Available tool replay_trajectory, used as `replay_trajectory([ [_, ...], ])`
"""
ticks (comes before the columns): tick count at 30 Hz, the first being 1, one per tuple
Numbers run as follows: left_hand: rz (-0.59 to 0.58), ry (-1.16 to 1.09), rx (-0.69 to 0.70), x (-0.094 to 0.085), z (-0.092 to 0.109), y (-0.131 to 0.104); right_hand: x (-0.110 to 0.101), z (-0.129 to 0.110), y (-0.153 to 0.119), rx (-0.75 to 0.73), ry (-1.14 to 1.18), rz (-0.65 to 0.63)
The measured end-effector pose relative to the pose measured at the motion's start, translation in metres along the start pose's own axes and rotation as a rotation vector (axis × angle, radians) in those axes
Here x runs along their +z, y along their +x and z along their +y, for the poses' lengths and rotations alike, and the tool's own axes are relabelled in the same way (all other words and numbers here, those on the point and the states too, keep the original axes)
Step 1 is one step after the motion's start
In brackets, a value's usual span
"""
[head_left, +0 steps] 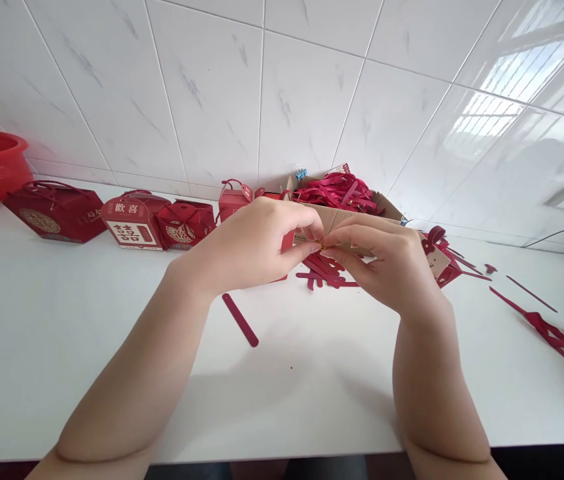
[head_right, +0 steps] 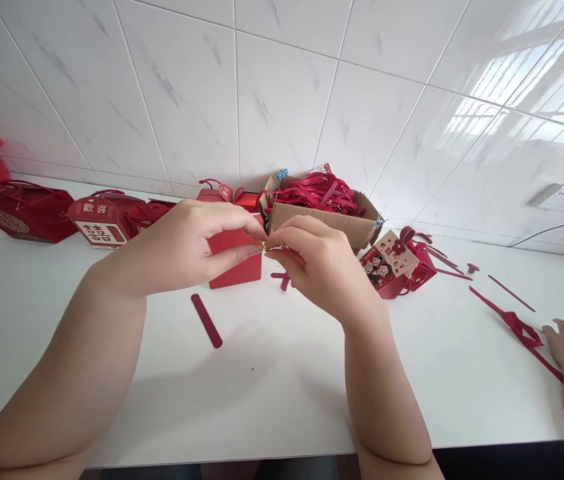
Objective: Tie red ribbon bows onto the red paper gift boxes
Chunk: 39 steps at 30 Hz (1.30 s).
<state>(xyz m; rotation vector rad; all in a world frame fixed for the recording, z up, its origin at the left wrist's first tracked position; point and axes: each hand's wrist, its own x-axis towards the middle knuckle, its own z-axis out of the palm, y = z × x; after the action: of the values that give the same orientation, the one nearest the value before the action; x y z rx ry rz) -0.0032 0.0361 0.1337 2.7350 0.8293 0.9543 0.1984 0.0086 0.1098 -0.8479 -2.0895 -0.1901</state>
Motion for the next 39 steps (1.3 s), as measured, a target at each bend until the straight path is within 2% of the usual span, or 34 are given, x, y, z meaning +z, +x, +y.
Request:
replay_trajectory([
  [6,0.044,0.016,-0.009,0.003,-0.002,0.001,0.002,0.001,0.000,0.007,0.020,0.001],
  [13,0.041,0.024,0.034,0.006,-0.009,0.004,0.005,0.007,0.002,-0.024,0.035,-0.039],
  [21,0.152,0.109,0.078,0.013,-0.011,0.008,0.007,0.007,0.004,0.018,0.008,-0.021],
  [28,0.160,0.158,0.053,0.019,-0.011,0.010,0.011,0.009,0.003,0.050,-0.078,-0.012],
  [39,0.114,0.067,0.104,0.001,-0.005,0.004,0.002,-0.001,0.001,0.054,0.097,0.076],
])
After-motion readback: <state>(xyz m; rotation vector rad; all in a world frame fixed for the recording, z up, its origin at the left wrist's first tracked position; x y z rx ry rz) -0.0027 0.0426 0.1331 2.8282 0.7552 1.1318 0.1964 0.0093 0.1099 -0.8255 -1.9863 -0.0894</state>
